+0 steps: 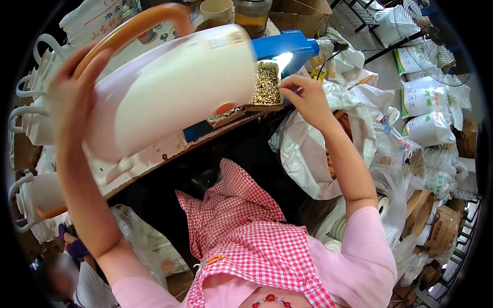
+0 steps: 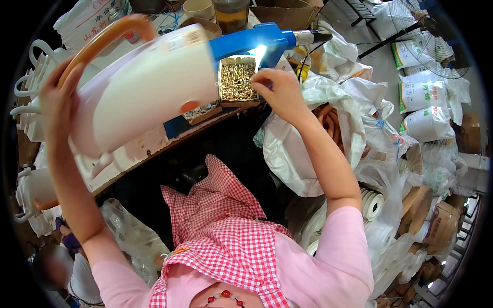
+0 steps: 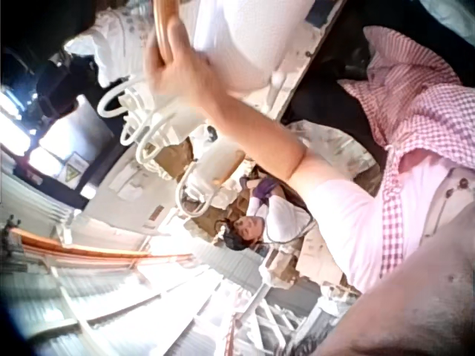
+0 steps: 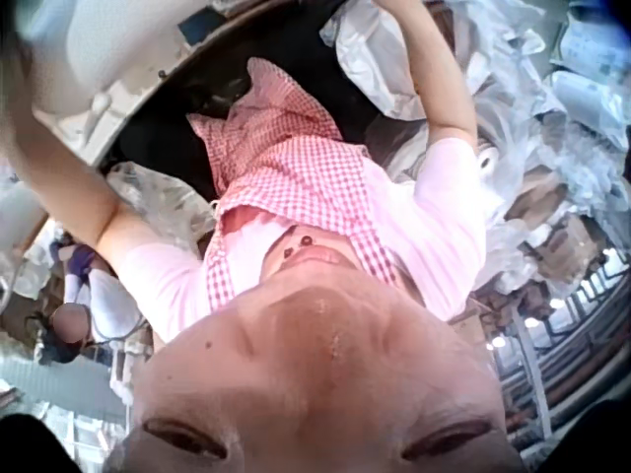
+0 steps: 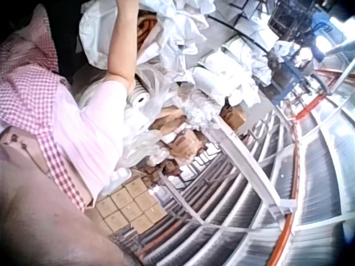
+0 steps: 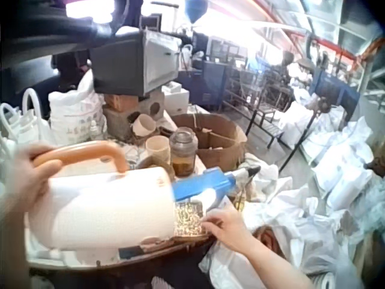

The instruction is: The person assembles white thermos flasks by hand and using a mechanical press. They pick up a handle, insert it into the side of the flask body, retrieve a metal fastener from a tray, and use the press to attach the handle before placing the flask aside.

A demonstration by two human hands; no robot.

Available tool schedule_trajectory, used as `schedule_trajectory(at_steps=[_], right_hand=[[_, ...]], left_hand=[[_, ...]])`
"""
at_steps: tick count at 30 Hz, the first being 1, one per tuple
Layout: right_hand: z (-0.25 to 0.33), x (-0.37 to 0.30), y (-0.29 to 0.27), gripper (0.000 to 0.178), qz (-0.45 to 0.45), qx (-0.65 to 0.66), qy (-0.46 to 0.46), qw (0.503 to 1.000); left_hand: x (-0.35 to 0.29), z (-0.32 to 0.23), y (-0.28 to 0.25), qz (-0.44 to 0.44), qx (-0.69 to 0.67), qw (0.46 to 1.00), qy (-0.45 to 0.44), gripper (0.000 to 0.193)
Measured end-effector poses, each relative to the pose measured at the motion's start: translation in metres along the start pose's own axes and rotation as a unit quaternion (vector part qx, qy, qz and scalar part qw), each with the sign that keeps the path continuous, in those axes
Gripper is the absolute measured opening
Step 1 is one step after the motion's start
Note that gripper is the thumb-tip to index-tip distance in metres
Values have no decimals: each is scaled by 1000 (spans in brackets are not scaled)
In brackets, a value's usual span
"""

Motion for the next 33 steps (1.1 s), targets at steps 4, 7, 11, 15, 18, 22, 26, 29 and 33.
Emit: schedule_trajectory(at_steps=[4, 7, 11, 15, 18, 22, 26, 29, 33], right_hand=[[-1, 43, 40, 17, 82, -178, -17, 981], [6, 63, 71, 17, 164, -230, -13, 959], [-30, 68, 75, 22, 222, -147, 32, 963], [-23, 54, 60, 15, 174, -163, -49, 970], [-21, 62, 65, 15, 135, -160, -56, 976], [4, 51, 46, 9, 111, -38, 15, 993], [48, 36, 18, 13, 112, 70, 13, 991], [109, 64, 44, 9, 105, 149, -64, 981], [158, 98, 72, 10, 96, 169, -130, 972]], left_hand=[[-69, 51, -113, -44, 72, 995, -49, 32], [-145, 65, -151, -117, 63, 988, -80, 32], [-199, 83, -122, -142, 106, 982, -63, 33], [-206, 76, -83, -86, 18, 984, -153, 33], [-222, 81, -91, -119, -69, 976, -172, 33], [-223, 84, -89, -107, -68, 976, -177, 34], [-212, 74, -81, -106, -1, 982, -157, 36], [-220, 79, -84, -143, -37, 976, -161, 33], [-218, 92, -81, -93, -58, 984, -144, 40]])
Point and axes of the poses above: each hand's wrist, its own x-axis towards the middle knuckle, its own y-axis out of the palm, z = x × y, the point moved 4 cm from there along x, towards the middle knuckle, and after that the axes turned 8 degrees about z, right-handed, at the moved point
